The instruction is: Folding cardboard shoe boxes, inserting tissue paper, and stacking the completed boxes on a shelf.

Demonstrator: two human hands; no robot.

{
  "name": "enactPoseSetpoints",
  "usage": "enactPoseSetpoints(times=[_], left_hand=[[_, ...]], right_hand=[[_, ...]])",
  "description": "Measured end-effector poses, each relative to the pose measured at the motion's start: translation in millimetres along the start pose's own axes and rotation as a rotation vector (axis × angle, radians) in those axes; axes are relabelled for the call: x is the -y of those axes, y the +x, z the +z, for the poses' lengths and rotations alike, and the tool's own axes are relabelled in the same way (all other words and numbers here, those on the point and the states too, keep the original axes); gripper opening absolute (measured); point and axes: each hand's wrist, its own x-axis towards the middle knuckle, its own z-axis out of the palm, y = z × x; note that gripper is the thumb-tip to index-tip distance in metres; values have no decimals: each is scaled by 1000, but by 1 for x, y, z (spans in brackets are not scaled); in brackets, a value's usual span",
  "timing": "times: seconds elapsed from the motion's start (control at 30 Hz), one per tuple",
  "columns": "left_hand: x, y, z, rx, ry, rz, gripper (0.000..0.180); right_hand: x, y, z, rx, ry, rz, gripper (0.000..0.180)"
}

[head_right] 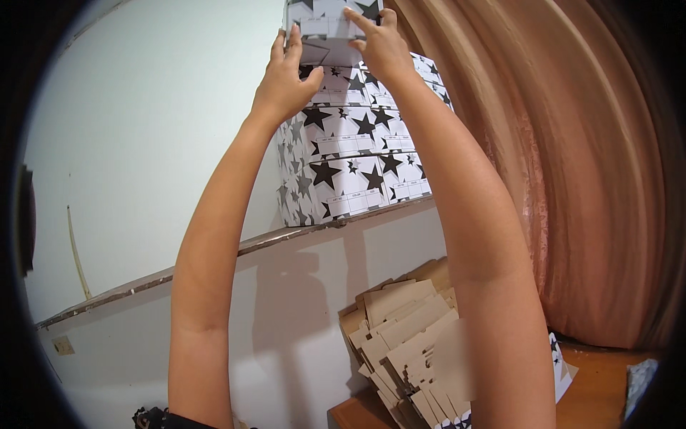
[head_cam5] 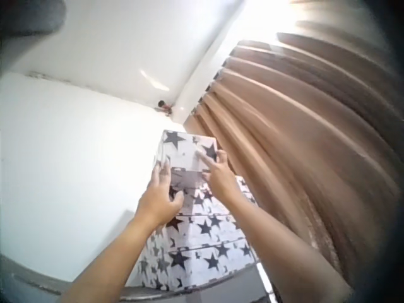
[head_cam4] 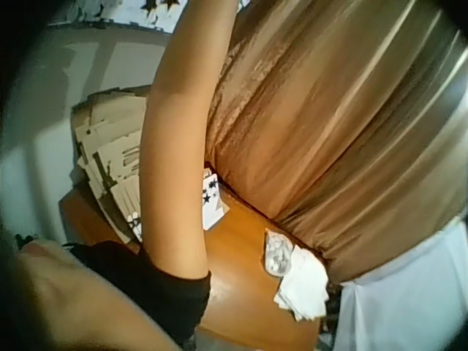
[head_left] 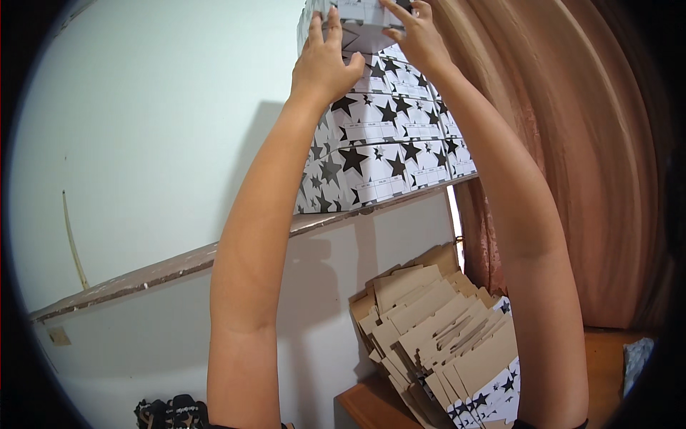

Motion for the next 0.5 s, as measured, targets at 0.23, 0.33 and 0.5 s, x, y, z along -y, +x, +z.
enactPoseSetpoints(times=[0.23,0.33,0.5], left_hand=[[24,21,33,-22,50,-11,71],[32,26,47,-28,19,-24,68],[56,35,63,88,-20,-114,64]], right_hand=[[-13,2,39,43,-59,-145,54],[-23,-1,56,174,-79,-78,66],[-24,-12,71,318,-152,-114,71]])
